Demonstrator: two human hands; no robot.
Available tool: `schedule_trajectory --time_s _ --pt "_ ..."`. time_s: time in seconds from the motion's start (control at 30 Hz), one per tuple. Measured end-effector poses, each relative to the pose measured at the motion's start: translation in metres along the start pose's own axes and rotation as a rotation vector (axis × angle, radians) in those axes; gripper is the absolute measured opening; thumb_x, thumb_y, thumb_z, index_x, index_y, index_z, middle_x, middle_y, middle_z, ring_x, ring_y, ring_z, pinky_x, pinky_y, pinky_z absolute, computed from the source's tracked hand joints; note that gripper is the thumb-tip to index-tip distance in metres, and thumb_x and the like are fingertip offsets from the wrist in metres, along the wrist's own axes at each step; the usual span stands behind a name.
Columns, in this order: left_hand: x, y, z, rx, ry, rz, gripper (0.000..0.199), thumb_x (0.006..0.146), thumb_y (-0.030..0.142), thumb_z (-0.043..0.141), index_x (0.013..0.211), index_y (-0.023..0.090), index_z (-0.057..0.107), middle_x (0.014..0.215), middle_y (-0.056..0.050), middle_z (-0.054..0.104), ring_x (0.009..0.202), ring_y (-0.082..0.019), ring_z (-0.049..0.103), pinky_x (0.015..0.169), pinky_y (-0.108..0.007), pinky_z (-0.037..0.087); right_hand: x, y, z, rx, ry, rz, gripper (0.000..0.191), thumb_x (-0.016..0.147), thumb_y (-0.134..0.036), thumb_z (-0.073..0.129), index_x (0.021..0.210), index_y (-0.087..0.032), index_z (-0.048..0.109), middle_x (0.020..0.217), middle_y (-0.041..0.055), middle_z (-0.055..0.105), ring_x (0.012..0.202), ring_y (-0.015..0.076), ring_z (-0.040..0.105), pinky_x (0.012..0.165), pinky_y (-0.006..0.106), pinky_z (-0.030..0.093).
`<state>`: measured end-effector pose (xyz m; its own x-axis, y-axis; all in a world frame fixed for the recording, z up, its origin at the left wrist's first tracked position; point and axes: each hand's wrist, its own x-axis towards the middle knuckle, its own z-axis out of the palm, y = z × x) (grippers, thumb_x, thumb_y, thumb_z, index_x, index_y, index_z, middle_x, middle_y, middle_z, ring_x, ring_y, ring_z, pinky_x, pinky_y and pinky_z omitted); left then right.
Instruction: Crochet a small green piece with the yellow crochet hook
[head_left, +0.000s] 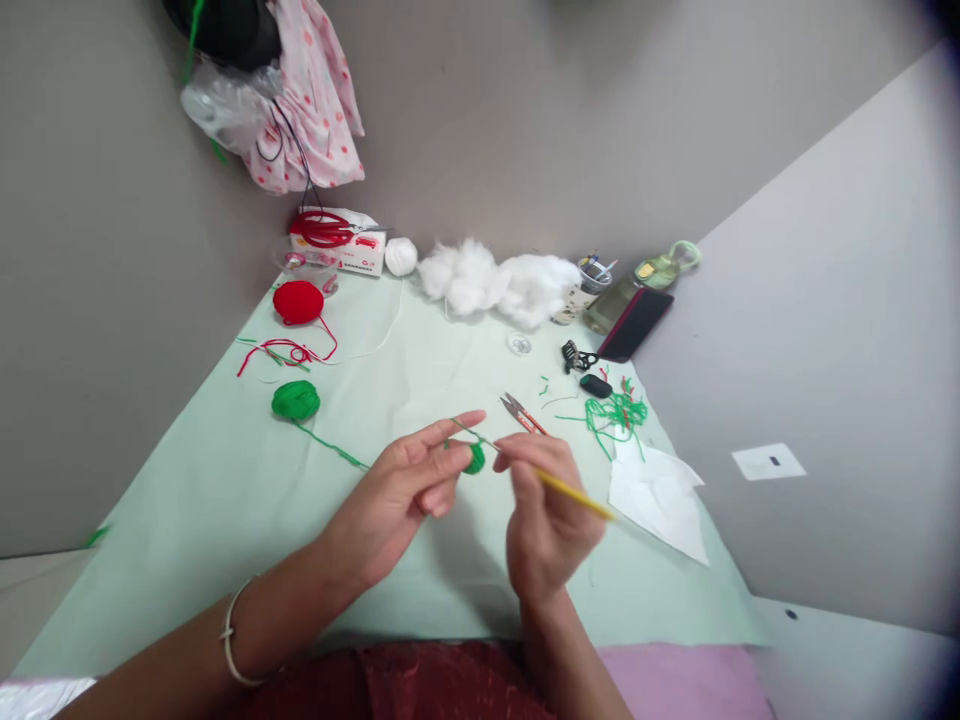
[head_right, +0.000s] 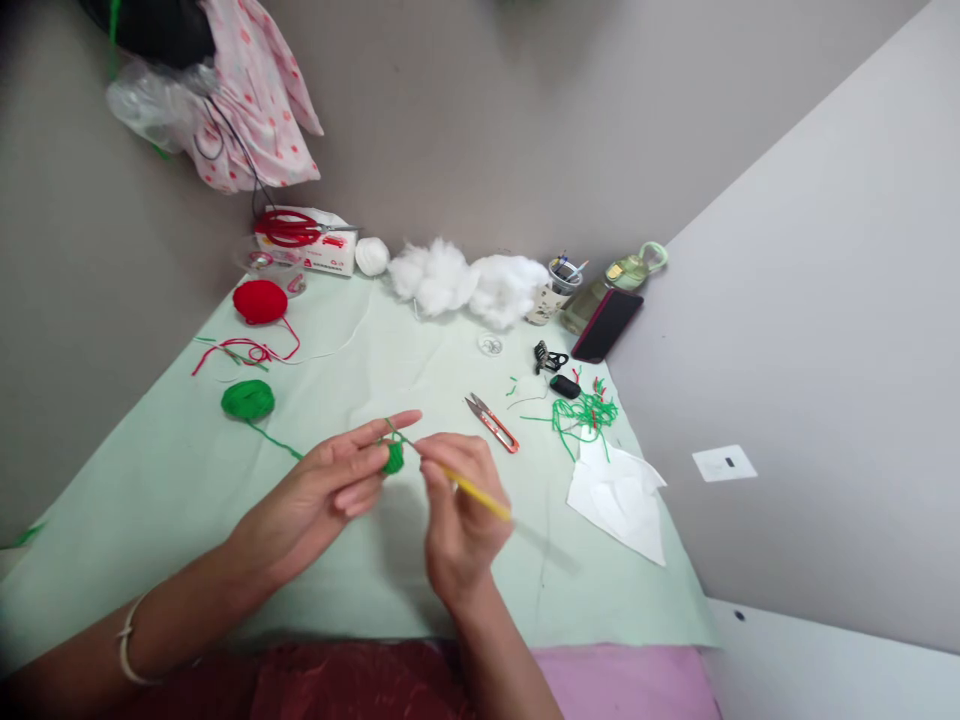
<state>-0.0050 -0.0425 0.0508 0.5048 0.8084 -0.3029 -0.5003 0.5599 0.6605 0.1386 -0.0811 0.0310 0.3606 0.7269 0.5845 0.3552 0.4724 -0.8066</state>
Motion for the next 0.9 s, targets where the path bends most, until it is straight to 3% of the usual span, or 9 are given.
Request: schedule_trajectory --time_s 0.1,0.17,0.3,0.53,0.9 --pt "0.0 0.004 -0.003 0.008 -0.002 0.043 0.035 0.084 0.026 0.087 0.119 0.022 0.083 0.082 0.003 0.056 0.053 -0.002 0.03 0.05 -0.021 0.031 0.007 -0.002 -0.002 0.263 -0.01 0.205 0.018 0.101 -0.025 0.065 0.095 -0.028 0.081 0.083 0.0017 0.071 0.066 0.0146 0.061 0.063 0.032 0.052" --pt "-0.001 0.004 -0.003 0.069 0.006 0.095 0.038 0.082 0.025 0.089 0.119 0.026 0.083 0.086 0.002 0.06 0.054 -0.003 0.034 0.052 -0.021 0.033 0.01 -0.003 -0.001 0.337 -0.061 0.259 0.016 0.1 -0.029 0.067 0.094 -0.028 0.081 0.085 0.0021 0.072 0.068 0.0149 0.063 0.063 0.032 0.052" --pt "-0.003 -0.001 -0.003 0.161 0.043 0.151 0.039 0.082 0.025 0.088 0.12 0.029 0.082 0.089 0.002 0.063 0.06 -0.006 0.042 0.055 -0.022 0.038 0.008 0.0 0.002 0.266 -0.131 0.264 0.015 0.101 -0.028 0.068 0.099 -0.03 0.082 0.092 0.0025 0.077 0.087 0.0171 0.069 0.073 0.031 0.054" --pt "-0.002 0.0 -0.004 0.176 0.023 0.134 0.042 0.083 0.024 0.087 0.124 0.029 0.08 0.088 0.002 0.063 0.062 -0.007 0.044 0.056 -0.021 0.041 0.007 0.002 -0.001 0.34 -0.162 0.358 0.015 0.101 -0.033 0.068 0.1 -0.028 0.082 0.095 0.003 0.077 0.076 0.0157 0.068 0.071 0.032 0.056" --pt "-0.001 0.0 -0.008 0.263 0.045 0.156 0.038 0.084 0.028 0.086 0.122 0.028 0.081 0.095 0.0 0.066 0.066 -0.01 0.049 0.059 -0.023 0.045 0.016 0.0 0.001 0.445 -0.042 0.433 0.018 0.096 -0.037 0.072 0.087 -0.023 0.077 0.085 0.0026 0.075 0.062 0.0122 0.061 0.062 0.03 0.054"
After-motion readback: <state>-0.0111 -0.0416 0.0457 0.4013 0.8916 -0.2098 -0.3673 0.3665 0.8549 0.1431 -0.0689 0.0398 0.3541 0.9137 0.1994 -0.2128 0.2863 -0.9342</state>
